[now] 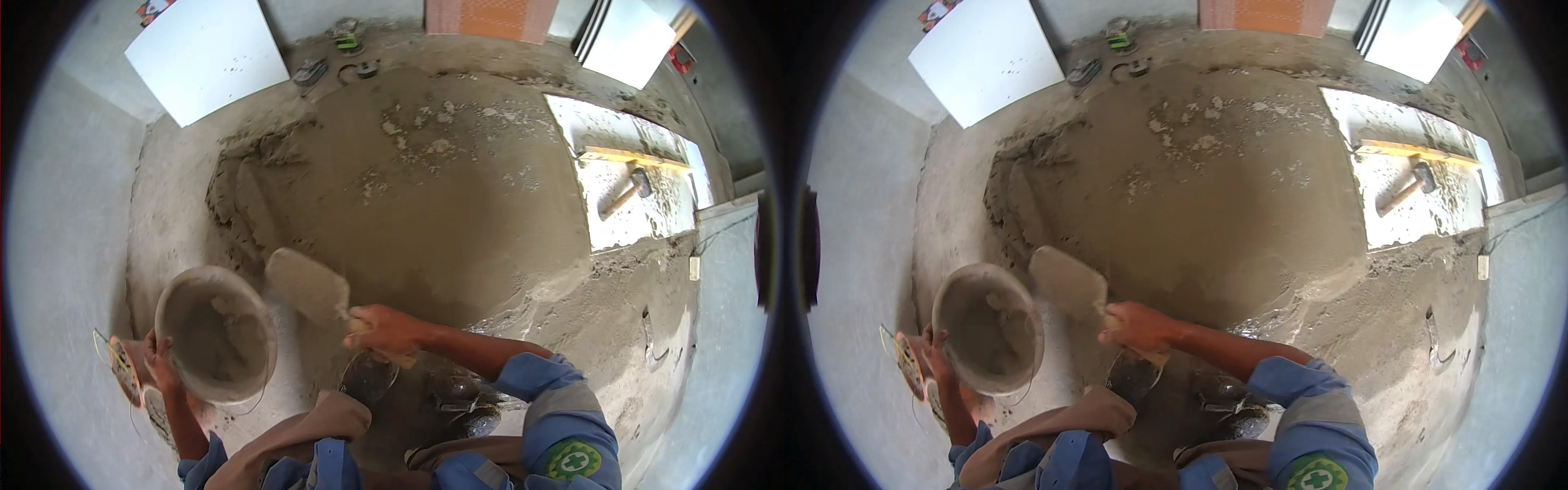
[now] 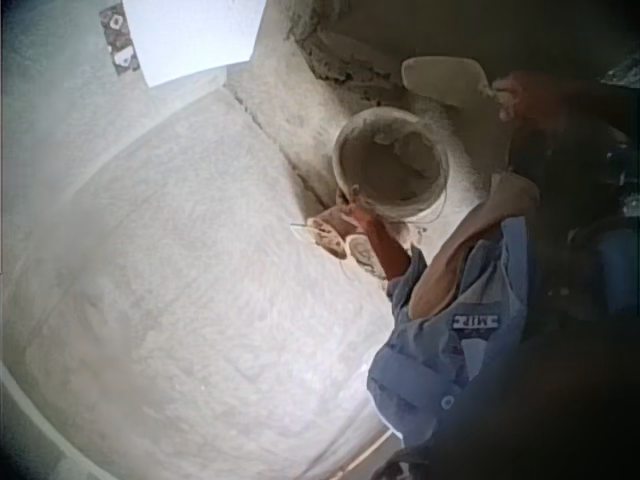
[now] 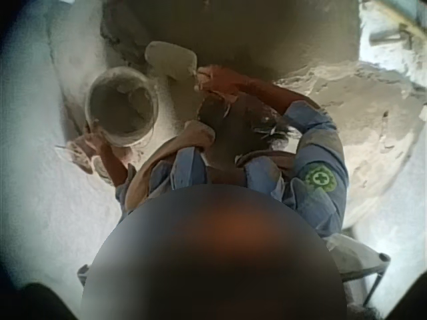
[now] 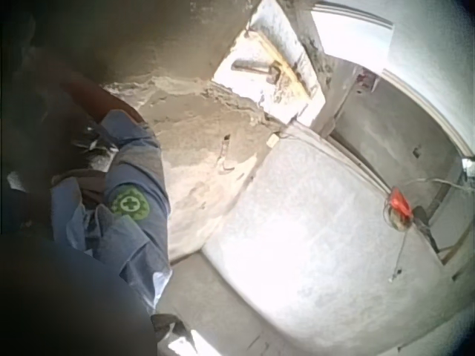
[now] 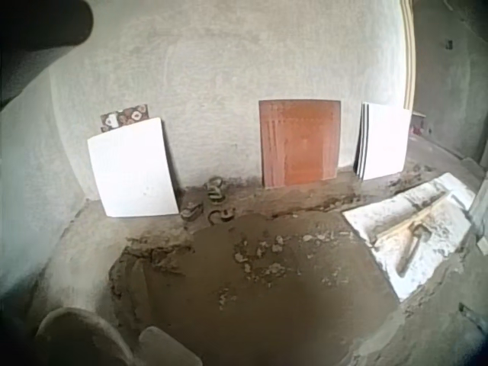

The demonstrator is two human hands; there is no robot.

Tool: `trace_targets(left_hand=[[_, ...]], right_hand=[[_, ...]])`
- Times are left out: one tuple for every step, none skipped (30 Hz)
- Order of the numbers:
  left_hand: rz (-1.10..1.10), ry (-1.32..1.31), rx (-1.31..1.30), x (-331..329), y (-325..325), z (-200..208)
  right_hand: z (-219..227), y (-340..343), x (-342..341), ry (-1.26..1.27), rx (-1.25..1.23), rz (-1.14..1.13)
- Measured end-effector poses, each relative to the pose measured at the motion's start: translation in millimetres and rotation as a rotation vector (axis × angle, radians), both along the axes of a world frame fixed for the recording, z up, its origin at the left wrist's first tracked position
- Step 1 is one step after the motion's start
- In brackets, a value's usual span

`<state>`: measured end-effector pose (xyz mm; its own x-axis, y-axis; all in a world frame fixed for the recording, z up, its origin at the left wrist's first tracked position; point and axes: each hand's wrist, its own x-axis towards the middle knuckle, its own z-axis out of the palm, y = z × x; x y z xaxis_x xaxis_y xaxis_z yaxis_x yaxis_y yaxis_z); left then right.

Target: The person spreads and levels wet cement on the floor using a rectangular wooden float, then smooths the surface with a handheld wooden tool.

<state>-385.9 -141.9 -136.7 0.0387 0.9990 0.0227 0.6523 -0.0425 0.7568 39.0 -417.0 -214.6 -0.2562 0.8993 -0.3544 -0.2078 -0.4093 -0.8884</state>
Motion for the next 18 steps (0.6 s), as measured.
trace_targets(left_hand=[[-0.010, -0.025, -0.012, -9.3, 10.6, -9.3], [-0.035, -0.036, -0.020, -10.7, 15.4, -14.1], [-0.048, -0.060, -0.028, -14.0, 19.7, -16.5], [-0.061, -0.083, -0.036, -16.2, 21.9, -17.0], [-0.085, -0.091, -0.047, -22.9, 24.7, -17.1], [-0.098, -0.010, -0.020, -31.9, 28.1, -15.5], [-0.109, 0.070, 0.007, -39.7, 32.1, -16.6], [-0.133, 0.058, -0.001, -40.5, 36.2, -19.9], [-0.132, 0.009, -0.022, -42.5, 36.4, -20.2], [-0.130, -0.039, -0.044, -43.3, 39.1, -21.8], [-0.137, -0.042, -0.048, -41.6, 42.0, -21.6], [-0.132, -0.039, -0.046, -40.1, 44.5, -21.4], [-0.126, -0.034, -0.043, -37.6, 46.0, -19.8], [-0.129, -0.036, -0.048, -32.7, 44.5, -18.8], [-0.135, -0.037, -0.049, -28.5, 42.2, -17.6], [-0.143, -0.035, -0.047, -23.2, 38.5, -13.2], [-0.155, -0.036, -0.042, -17.3, 39.0, -10.8], [-0.163, -0.037, -0.040, -15.3, 41.3, -9.9]], right_hand=[[-4.7, -14.2, 10.8, -0.029, -0.033, -0.136], [-8.9, -27.2, 19.8, -0.057, -0.070, -0.274], [-12.9, -35.0, 29.5, -0.067, -0.077, -0.298], [-16.5, -42.1, 41.7, -0.076, -0.130, -0.373], [-18.9, -50.0, 51.9, -0.084, -0.185, -0.450], [-22.3, -54.6, 60.1, -0.091, -0.188, -0.470], [-26.3, -59.2, 67.5, -0.116, -0.212, -0.505], [-27.8, -66.6, 75.8, -0.144, -0.238, -0.545], [-30.9, -73.7, 85.7, -0.151, -0.241, -0.557], [-34.1, -83.4, 96.9, -0.200, -0.248, -0.567], [-34.4, -94.1, 108.2, -0.248, -0.254, -0.574], [-33.0, -105.8, 119.1, -0.250, -0.259, -0.579], [-32.1, -117.6, 129.9, -0.255, -0.289, -0.626], [-30.9, -126.5, 140.0, -0.263, -0.319, -0.670], [-25.8, -134.5, 148.2, -0.257, -0.359, -0.726], [-19.4, -143.9, 155.6, -0.247, -0.397, -0.784], [-21.0, -154.7, 167.4, -0.246, -0.397, -0.792], [-25.2, -165.9, 180.3, -0.272, -0.419, -0.818]])
